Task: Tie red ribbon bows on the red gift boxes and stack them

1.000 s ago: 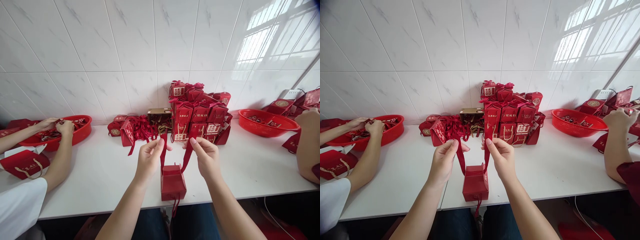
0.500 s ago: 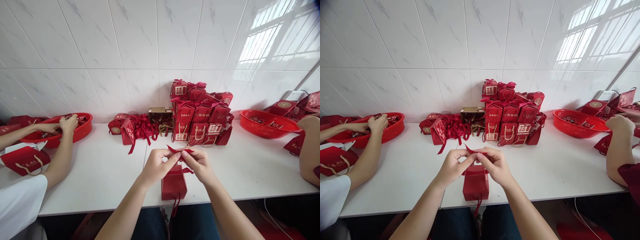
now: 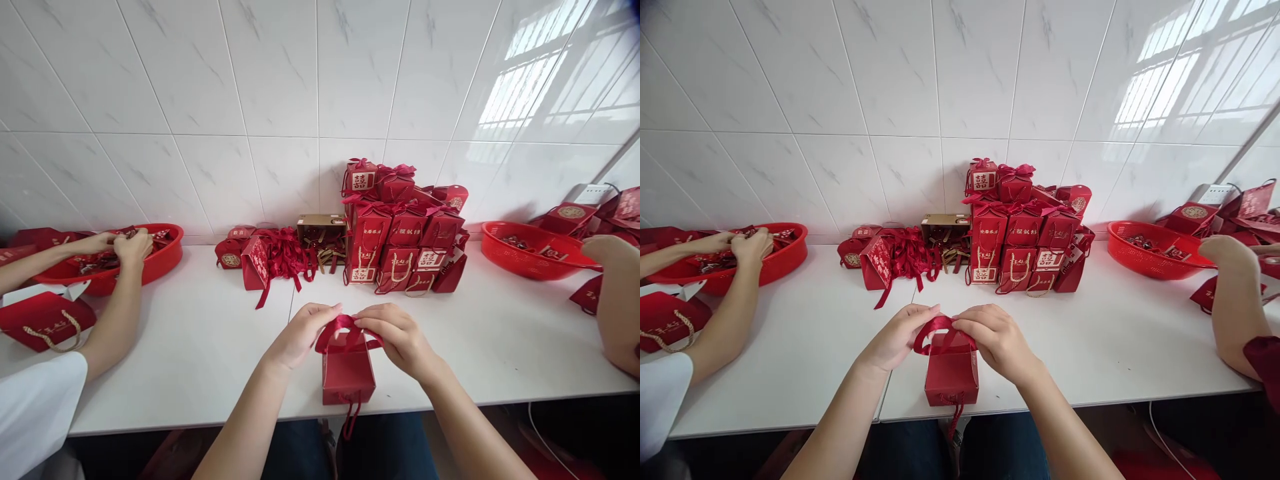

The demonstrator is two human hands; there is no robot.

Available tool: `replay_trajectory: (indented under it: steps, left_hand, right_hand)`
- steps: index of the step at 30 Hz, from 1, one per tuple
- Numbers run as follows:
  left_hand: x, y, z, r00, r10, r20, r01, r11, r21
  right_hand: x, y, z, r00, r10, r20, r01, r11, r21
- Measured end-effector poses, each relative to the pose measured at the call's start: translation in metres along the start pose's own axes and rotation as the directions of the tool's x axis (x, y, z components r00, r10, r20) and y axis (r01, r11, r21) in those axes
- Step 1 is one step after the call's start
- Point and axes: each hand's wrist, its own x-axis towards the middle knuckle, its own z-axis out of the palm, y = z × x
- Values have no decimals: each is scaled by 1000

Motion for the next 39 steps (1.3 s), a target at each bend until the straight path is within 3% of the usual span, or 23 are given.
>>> replay_trajectory:
  steps: [4,6,9,11,13,16,18,22,25,29,32,34,36,38,39]
  left_hand:
    - [-9,4,7,987,158,41,-163,951,262]
    - [-18,3,10,948,319,-18,-262,809,526]
    - [-36,-9,5,800,588,-120,-220,473,853]
    - [-50,-25,-9,713,672,-200,-117,395,911]
    - [-65,-46,-29,695,632,-343,-8,485,875]
    - [-85,-80,-56,731,366,-576,157,731,664]
    - [-93,-99,-66,729,194,-657,271,799,536]
    - [-98,-117,-71,687,33,-726,465,747,474]
    - [-101,-118,-79,646,15,-764,569,657,495]
    - [-102,-117,-86,652,14,-758,604,595,530]
    - [-93,-115,-77,625,195,-756,560,563,608]
    - [-82,-112,-64,632,307,-712,436,619,654]
    - [-71,-107,-45,689,320,-650,273,716,642]
    - [-59,-103,-26,767,292,-572,146,788,598]
    - [-53,-101,-17,798,282,-532,104,806,583]
  right_hand:
    - [-1,-1,4,999,-41,11,42,994,-97]
    - [-5,-2,5,999,8,-34,-11,996,-84]
    - [-19,-5,2,965,157,-210,-170,984,-46]
    - [-36,-7,-3,892,313,-326,-341,939,-33]
    - [-59,-6,-9,785,488,-383,-542,840,-41]
    - [-97,-3,-15,605,709,-363,-775,628,-66]
    - [-121,-1,-14,519,804,-290,-850,522,-72]
    - [-152,7,-9,416,895,-162,-909,405,-95]
    - [-165,13,-10,332,924,-188,-943,318,-101]
    - [-173,18,-13,224,958,-181,-974,225,-12]
    - [-164,17,-12,225,932,-286,-953,271,133]
    - [-150,14,-10,262,918,-299,-924,328,197]
    - [-131,7,-6,361,912,-196,-890,400,219]
    - [-111,0,1,494,869,-12,-843,482,238]
    - [-102,-4,5,531,843,86,-828,495,263]
